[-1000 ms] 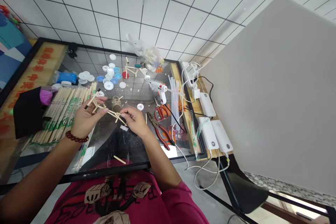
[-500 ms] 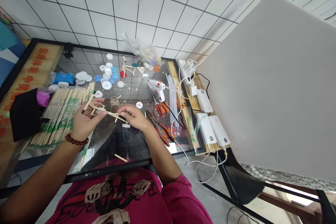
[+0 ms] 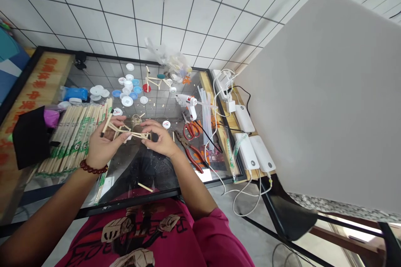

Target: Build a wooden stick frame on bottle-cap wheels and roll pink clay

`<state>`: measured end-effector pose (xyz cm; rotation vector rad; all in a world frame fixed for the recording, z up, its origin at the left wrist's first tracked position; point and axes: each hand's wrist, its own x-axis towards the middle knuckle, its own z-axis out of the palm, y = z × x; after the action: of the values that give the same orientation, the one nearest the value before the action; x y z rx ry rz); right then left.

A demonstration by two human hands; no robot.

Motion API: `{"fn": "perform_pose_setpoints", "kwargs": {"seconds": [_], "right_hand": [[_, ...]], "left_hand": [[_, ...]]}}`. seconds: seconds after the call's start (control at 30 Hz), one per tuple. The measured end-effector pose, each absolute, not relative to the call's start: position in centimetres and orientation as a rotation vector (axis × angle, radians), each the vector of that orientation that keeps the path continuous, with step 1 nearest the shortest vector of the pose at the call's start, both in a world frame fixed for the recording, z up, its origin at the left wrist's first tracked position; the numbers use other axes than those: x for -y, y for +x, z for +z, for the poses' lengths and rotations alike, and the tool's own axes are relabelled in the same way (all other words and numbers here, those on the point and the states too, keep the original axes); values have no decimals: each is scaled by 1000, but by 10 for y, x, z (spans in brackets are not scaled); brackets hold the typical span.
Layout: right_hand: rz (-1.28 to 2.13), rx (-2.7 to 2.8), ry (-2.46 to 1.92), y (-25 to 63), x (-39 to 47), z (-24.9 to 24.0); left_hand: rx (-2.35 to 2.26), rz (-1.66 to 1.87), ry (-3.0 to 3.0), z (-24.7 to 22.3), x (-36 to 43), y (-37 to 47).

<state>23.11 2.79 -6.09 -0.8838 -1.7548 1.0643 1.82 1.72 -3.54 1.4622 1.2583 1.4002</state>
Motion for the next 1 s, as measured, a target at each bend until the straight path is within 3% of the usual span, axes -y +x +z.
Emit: {"fn": "perform_pose_setpoints", "kwargs": {"seconds": [0.37,1.0], "right_hand": [[1048,1759,-904,241,-26,-63],[996,1864,-954,257,-14,-55]], "left_hand": [[-1293,1221,1660,-38,-12,14],[-1325,1207,1839,-42,-10,9]]}}
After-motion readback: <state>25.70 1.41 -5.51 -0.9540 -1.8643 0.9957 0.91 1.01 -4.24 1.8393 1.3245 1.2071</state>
